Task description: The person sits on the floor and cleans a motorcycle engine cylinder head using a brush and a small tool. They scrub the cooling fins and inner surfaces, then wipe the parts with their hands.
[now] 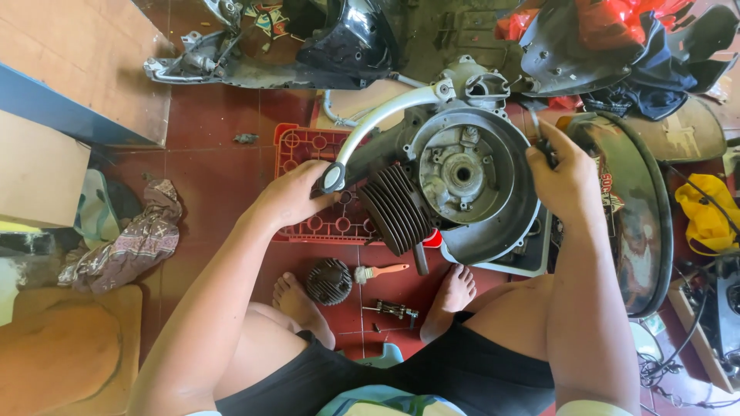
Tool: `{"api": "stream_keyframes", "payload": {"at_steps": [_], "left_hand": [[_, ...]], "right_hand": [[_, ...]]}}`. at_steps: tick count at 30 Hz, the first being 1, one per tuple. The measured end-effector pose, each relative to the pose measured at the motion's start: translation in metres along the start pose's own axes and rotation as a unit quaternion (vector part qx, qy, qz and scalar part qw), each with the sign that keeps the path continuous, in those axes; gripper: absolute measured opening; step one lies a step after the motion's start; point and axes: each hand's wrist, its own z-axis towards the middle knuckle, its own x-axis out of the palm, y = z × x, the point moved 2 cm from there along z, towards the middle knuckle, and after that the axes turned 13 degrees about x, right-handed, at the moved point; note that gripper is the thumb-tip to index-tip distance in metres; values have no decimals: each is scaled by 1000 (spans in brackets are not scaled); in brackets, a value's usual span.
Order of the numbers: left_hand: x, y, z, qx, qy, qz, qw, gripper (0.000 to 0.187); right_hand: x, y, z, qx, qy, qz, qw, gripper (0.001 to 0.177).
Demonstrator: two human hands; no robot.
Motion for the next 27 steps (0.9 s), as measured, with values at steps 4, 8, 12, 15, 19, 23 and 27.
{"api": "stream_keyframes", "payload": {"at_steps": [4, 8, 12, 15, 19, 23, 27], "left_hand": [[-3, -4, -2, -12, 15, -11, 1000, 63], [-4, -4, -2, -5, 21, -19, 1000, 62], [-6, -5, -1, -6, 26, -23, 999, 60], [0, 2, 2, -2, 24, -14, 1000, 62], [-12, -13, 1, -2, 32, -2, 999, 65], [-4, -18, 0, -60, 81, 7, 995, 54], [-7, -28, -8, -63, 82, 9, 995, 54]], "right_hand": [[4, -27, 28, 57, -7, 2, 998, 47], [26, -67, 59, 120, 33, 59, 991, 51], [32, -76, 64, 145, 48, 102, 983, 57], [24, -65, 50, 136, 54, 106, 984, 56], [24, -60, 43, 48, -1, 60, 997, 46], [13, -39, 7, -55, -95, -3, 994, 35], [14, -36, -10, -58, -86, 29, 994, 31]]}}
